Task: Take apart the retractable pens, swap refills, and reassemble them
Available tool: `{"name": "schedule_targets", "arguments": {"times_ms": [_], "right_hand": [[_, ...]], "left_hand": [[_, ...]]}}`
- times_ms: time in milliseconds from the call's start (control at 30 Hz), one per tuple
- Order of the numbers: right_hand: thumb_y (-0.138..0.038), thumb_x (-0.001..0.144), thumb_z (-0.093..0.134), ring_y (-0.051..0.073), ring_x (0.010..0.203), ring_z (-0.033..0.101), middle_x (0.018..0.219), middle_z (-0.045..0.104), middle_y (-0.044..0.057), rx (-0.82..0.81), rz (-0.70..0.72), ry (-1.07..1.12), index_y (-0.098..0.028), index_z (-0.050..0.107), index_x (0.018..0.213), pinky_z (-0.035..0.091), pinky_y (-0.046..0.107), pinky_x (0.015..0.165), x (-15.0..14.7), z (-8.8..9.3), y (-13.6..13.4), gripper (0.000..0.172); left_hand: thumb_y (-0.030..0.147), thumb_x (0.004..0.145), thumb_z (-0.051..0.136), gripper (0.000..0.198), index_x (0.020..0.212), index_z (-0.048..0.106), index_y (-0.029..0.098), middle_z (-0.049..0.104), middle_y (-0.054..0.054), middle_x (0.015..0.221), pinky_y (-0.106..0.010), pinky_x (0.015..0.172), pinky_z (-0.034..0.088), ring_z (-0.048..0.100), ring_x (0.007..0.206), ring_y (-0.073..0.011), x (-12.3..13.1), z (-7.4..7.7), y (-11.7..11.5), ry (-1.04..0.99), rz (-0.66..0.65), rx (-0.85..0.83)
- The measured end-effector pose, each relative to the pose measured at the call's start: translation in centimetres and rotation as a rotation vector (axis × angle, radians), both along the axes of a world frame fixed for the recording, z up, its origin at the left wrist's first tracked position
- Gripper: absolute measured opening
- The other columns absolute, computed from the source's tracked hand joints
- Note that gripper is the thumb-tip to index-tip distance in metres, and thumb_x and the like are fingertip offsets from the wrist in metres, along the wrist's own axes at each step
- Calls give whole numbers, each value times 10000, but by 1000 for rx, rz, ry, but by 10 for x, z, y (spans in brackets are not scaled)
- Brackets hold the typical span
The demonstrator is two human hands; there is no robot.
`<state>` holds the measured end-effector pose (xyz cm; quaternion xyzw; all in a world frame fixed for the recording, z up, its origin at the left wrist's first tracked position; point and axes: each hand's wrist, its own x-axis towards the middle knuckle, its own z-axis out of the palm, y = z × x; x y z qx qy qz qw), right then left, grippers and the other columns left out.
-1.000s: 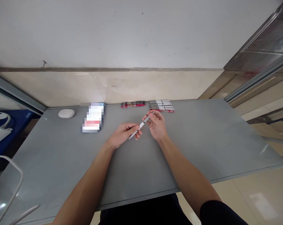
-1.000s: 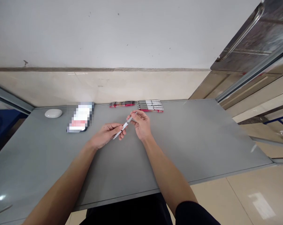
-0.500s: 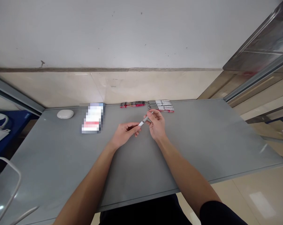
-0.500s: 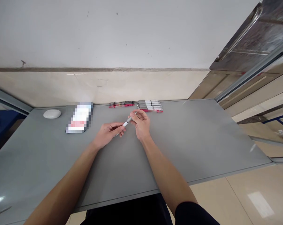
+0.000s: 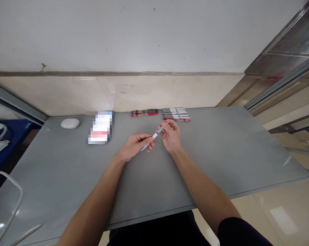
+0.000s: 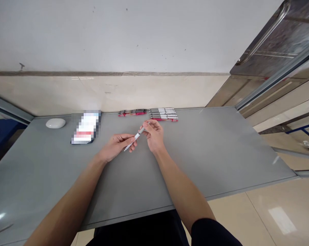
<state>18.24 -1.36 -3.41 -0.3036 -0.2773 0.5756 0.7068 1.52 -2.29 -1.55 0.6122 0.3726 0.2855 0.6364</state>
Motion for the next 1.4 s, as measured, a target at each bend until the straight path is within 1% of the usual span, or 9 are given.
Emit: {"name": "schedule_targets", "arguments": {"times_ms": [100, 200, 300, 467, 733, 1033, 1133, 1233, 1400], "right_hand": [[-276, 623, 799, 81, 618, 594, 742, 621, -65, -53, -56, -26, -235, 598, 730, 536, 232, 586, -1, 0, 1, 231], [-289, 616, 801, 91, 644, 600, 745, 618, -59, -73, -98, -35, -239, 604, 750, 539, 237, 594, -2, 0, 1, 243], [-290, 639, 787, 98, 671, 618, 766, 622, -57, -36, -73, -33, -251, 636, 778, 545, 244, 605, -2, 0, 1, 209], [-296, 666, 765, 100, 709, 627, 857, 662, -44, -3, -8, -53, -265, 669, 824, 552, 255, 630, 1, 0, -1, 188], [-278, 668, 772, 94, 687, 629, 794, 637, -63, -11, 62, 53, -260, 635, 766, 574, 258, 644, 2, 0, -2, 170], [-265, 669, 773, 91, 683, 638, 765, 628, -74, -39, 15, 22, -258, 611, 780, 558, 238, 638, 1, 0, 1, 196], [-288, 669, 773, 101, 714, 650, 812, 654, -60, -36, 35, 15, -260, 644, 811, 568, 247, 656, 2, -1, 0, 194], [-303, 679, 769, 98, 722, 653, 864, 674, -49, -16, 81, 9, -262, 674, 845, 570, 238, 644, 4, -1, -1, 195], [-306, 688, 766, 92, 693, 635, 775, 658, -58, 5, 118, 20, -263, 672, 782, 572, 246, 647, 5, -1, -2, 140]], "left_hand": [[416, 826, 626, 284, 916, 695, 156, 646, -30, 769, -282, 676, 494, 573, 651, -125, 2, -7, 2, 34, 90, 130], [424, 829, 617, 308, 971, 694, 163, 659, -32, 799, -293, 687, 506, 582, 653, -127, 3, -12, 3, 52, 121, 172], [438, 833, 606, 316, 956, 692, 160, 660, -35, 803, -292, 677, 510, 583, 649, -127, 3, -11, 3, 33, 104, 155], [461, 852, 572, 326, 827, 675, 152, 641, -42, 775, -283, 666, 506, 578, 653, -131, 1, -1, 0, 20, 42, 99], [469, 878, 534, 345, 792, 652, 157, 620, -33, 736, -264, 645, 484, 564, 637, -120, -1, 5, -3, 5, -58, 22], [452, 846, 581, 318, 918, 691, 163, 648, -27, 766, -280, 663, 503, 576, 635, -129, 3, -8, 2, 88, 105, 198], [450, 852, 575, 313, 885, 691, 162, 646, -30, 767, -280, 663, 502, 573, 633, -126, 2, -5, 1, 66, 80, 162], [450, 859, 568, 316, 809, 678, 158, 633, -32, 742, -274, 652, 495, 570, 632, -124, 0, 1, -1, 22, 17, 72], [455, 850, 585, 319, 796, 676, 155, 633, -45, 765, -269, 634, 489, 572, 645, -124, -1, 5, -3, -46, -36, -53]]}}
